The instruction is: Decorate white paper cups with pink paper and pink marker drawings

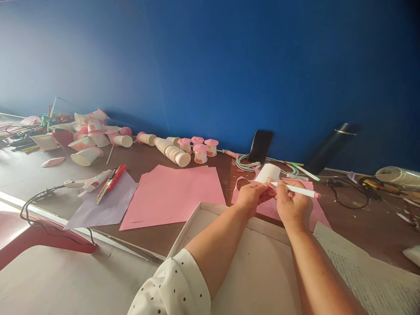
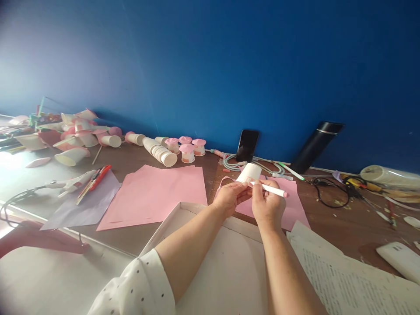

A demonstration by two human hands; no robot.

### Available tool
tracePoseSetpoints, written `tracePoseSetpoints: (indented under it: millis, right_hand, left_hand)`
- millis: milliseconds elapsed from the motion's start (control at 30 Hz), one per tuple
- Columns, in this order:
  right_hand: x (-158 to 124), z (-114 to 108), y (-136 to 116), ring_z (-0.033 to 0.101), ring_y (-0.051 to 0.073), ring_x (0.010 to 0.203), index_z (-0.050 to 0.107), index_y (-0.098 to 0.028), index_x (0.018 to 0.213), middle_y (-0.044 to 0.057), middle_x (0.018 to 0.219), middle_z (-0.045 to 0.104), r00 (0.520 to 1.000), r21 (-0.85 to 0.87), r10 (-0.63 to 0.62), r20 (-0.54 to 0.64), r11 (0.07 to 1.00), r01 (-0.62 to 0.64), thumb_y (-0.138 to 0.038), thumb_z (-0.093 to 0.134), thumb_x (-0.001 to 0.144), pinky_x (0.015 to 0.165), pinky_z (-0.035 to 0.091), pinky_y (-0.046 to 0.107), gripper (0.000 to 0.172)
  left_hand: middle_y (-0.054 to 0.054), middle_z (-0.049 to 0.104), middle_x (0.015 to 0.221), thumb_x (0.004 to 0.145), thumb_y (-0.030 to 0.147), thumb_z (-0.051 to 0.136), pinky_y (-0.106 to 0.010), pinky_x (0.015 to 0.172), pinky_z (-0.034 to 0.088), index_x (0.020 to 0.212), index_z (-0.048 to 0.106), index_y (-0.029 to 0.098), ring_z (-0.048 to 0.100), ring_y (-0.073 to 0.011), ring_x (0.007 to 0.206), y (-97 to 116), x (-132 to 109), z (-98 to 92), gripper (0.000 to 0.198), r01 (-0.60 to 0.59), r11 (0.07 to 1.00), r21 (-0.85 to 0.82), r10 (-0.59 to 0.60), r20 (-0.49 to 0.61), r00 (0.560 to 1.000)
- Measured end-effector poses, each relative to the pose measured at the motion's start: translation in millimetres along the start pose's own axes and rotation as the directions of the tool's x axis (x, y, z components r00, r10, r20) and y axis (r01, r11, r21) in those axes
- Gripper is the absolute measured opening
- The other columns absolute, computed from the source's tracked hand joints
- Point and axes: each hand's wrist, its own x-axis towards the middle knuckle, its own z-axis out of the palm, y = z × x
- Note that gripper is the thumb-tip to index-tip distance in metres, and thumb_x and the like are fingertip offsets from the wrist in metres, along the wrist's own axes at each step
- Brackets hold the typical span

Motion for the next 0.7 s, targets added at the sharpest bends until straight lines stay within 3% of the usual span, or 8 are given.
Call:
tracePoseSetpoints:
  millis: [700]
  right_hand:
    - [-0.7,1.1,0.5,0.06,0.021,0.063,0.061,-0.019,0.077,0.007,0.069,0.066,1.0,-0.011,0.01,0.011,1.0,-0.01,-0.044,0.053,0.076,0.059,0.041,0.029,0.027]
  left_hand:
    - [-0.009,0.067,0.074,0.074,0.024,0.072,-0.037,0.093,0.049,0.076,0.067,0.007,0.065,-0.0148,0.071,-0.5,0.2,0.6,0.018,-0.025,1.0,-0.018,0.025,-0.013,1.0]
